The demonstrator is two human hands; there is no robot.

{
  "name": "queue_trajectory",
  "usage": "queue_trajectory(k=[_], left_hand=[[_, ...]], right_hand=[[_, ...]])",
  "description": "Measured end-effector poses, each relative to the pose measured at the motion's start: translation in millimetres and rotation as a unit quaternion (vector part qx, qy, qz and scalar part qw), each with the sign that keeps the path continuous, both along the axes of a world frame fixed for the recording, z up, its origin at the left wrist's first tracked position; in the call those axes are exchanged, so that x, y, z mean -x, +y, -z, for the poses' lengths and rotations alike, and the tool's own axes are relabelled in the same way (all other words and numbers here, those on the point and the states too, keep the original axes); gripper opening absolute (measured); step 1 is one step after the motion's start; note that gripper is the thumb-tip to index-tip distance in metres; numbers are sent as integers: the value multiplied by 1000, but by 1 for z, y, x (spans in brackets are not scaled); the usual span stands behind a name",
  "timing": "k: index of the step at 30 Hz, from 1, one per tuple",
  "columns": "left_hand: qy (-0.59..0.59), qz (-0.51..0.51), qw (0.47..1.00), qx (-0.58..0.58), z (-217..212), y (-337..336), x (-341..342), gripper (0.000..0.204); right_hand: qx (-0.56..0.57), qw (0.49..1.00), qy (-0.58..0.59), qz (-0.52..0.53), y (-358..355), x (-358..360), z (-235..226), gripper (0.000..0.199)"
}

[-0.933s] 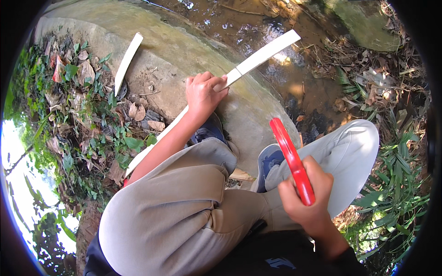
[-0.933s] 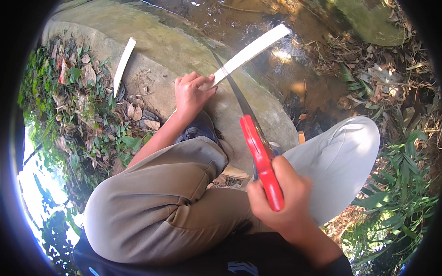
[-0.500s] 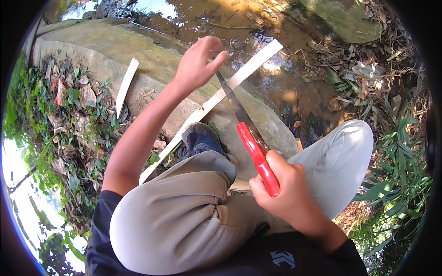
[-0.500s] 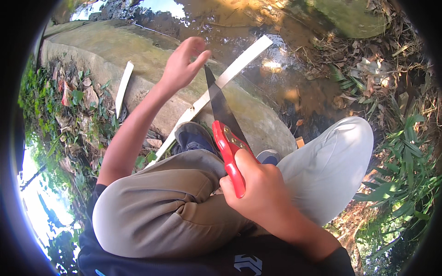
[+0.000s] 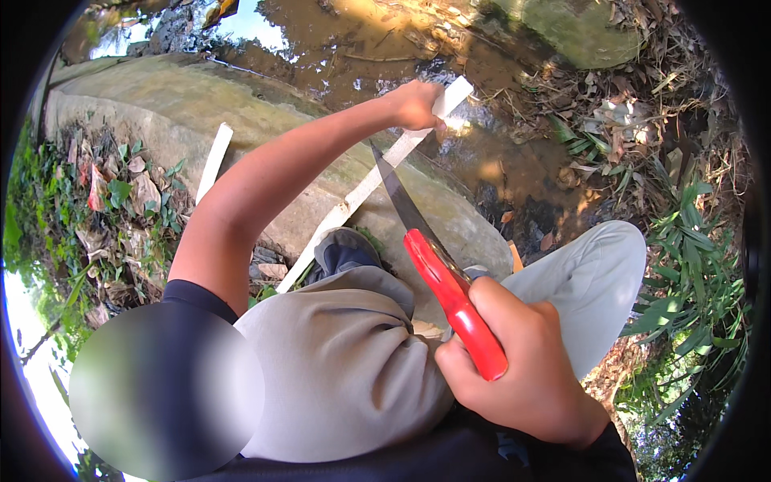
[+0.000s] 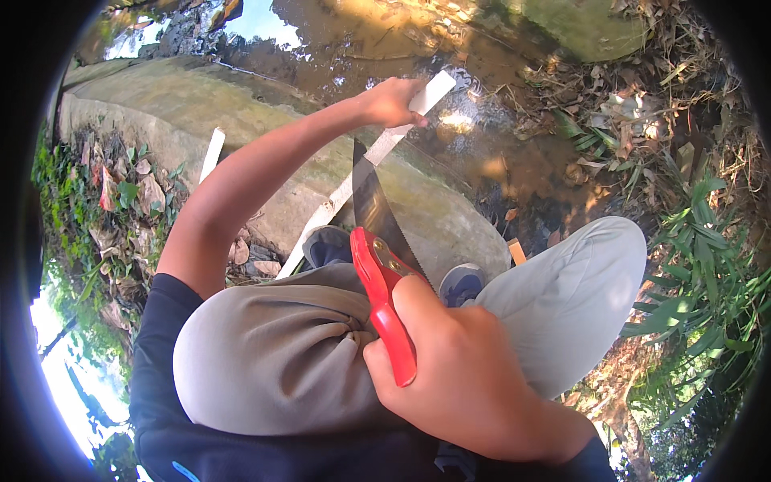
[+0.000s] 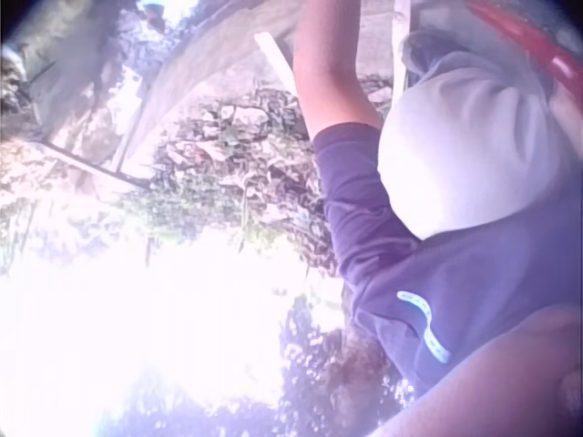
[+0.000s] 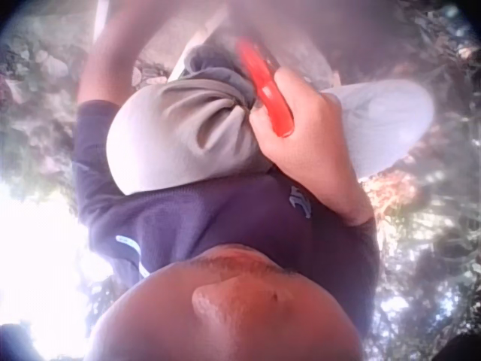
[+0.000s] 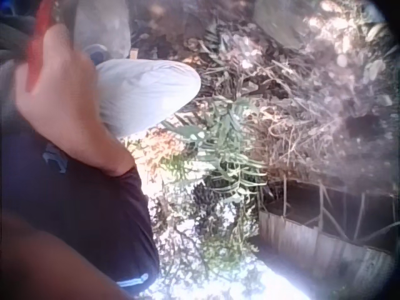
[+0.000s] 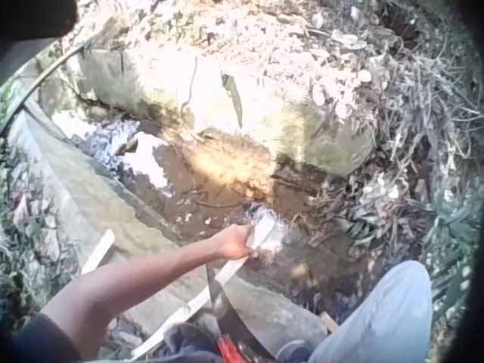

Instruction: The person uses a red hand saw to cut a long, thin piece of light-colored wood into smaller segments. The person is crouching beside a concrete drainage ditch in an outdoor area with vegetation. After cutting several pieces, the person stands up and walks along the edge of the ditch.

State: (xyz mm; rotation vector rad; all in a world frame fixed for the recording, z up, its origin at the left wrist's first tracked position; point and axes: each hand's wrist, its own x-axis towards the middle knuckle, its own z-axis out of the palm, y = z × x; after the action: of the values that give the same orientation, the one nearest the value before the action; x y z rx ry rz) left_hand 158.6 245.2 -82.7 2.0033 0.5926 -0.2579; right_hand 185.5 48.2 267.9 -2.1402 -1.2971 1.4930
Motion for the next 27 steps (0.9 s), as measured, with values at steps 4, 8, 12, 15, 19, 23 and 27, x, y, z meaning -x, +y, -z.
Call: queue_trajectory(k=[4,8,12,15,19,23,27], left_hand=[[-7,-22,999,37,-2,7,7,68],[16,-29,999,34,-17,-3,1,61],[20,-23,999,-21,-14,-5,3,58],[14,-18,1000,1,-11,-4,-3,58],[-1,-28,997,67,0,2,5,57],[33,-33,995,84,-6,-2,2,59],[23,-31,994,101,-15,-5,4,57]], right_hand=[[-18,1000,0,1,-23,-16,2,23],[-29,999,-13,10,-73,-35,22,23],[-45,998,-7,51,-52,-9,48,24],[-65,996,-16,65,-19,16,94,23],[-51,995,-6,84,-22,13,52,22],[-27,997,4,72,-29,4,56,21],[-66,996,-33,53,-20,17,105,21]])
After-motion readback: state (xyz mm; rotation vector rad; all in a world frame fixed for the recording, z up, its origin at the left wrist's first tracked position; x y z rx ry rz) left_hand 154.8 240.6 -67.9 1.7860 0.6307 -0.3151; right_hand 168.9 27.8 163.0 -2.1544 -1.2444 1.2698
